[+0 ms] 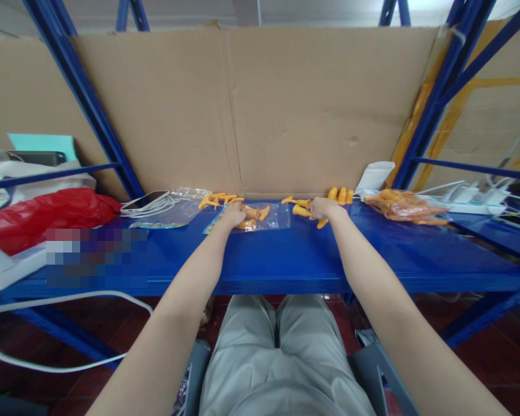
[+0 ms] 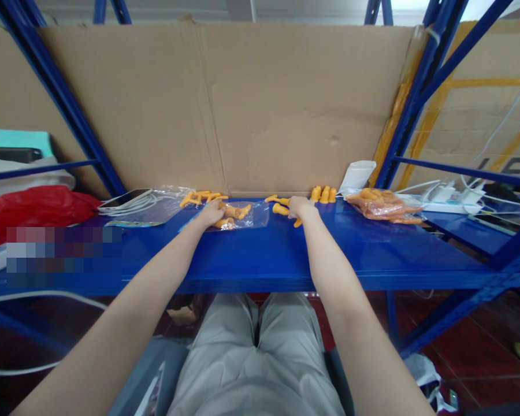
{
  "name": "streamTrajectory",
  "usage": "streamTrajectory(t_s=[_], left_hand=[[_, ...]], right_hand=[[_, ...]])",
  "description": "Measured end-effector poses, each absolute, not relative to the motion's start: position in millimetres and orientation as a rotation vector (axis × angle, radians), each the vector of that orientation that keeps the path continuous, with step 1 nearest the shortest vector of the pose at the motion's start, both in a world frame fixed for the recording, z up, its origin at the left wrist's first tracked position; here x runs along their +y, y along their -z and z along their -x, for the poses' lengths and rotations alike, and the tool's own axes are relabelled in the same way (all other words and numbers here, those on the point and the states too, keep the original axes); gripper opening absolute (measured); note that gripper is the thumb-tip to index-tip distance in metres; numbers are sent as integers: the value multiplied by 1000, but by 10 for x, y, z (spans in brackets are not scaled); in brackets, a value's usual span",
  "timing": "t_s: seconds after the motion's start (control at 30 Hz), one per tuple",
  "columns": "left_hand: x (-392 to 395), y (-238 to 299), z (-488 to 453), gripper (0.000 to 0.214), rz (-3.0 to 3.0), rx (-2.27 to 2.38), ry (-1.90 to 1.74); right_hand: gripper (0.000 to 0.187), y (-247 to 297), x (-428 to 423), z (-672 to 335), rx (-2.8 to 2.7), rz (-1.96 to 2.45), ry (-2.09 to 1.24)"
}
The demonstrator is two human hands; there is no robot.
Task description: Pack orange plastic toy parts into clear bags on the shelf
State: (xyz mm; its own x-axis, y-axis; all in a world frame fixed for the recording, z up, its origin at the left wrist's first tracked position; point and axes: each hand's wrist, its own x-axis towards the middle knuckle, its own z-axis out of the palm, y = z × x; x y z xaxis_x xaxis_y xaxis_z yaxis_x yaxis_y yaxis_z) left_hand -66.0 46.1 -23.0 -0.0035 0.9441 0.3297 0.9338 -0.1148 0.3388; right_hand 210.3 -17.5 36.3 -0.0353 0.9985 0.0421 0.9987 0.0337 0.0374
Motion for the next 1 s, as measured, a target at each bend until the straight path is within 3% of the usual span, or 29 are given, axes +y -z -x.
streamTrajectory(t_s=[0.37,0.7,1.0], left_hand=[[527,292,682,49,-2159,2058,-853],[487,214,604,51,-2224,1992,-761],[449,168,572,49,-2206,1930,-789]], right_hand=[[23,-464,-354,-1871,-2325,1850,29],[17,-207,-170,-1729,-2288,1421,-467],[16,-112,-89,-1741,-2304,1341,-454]])
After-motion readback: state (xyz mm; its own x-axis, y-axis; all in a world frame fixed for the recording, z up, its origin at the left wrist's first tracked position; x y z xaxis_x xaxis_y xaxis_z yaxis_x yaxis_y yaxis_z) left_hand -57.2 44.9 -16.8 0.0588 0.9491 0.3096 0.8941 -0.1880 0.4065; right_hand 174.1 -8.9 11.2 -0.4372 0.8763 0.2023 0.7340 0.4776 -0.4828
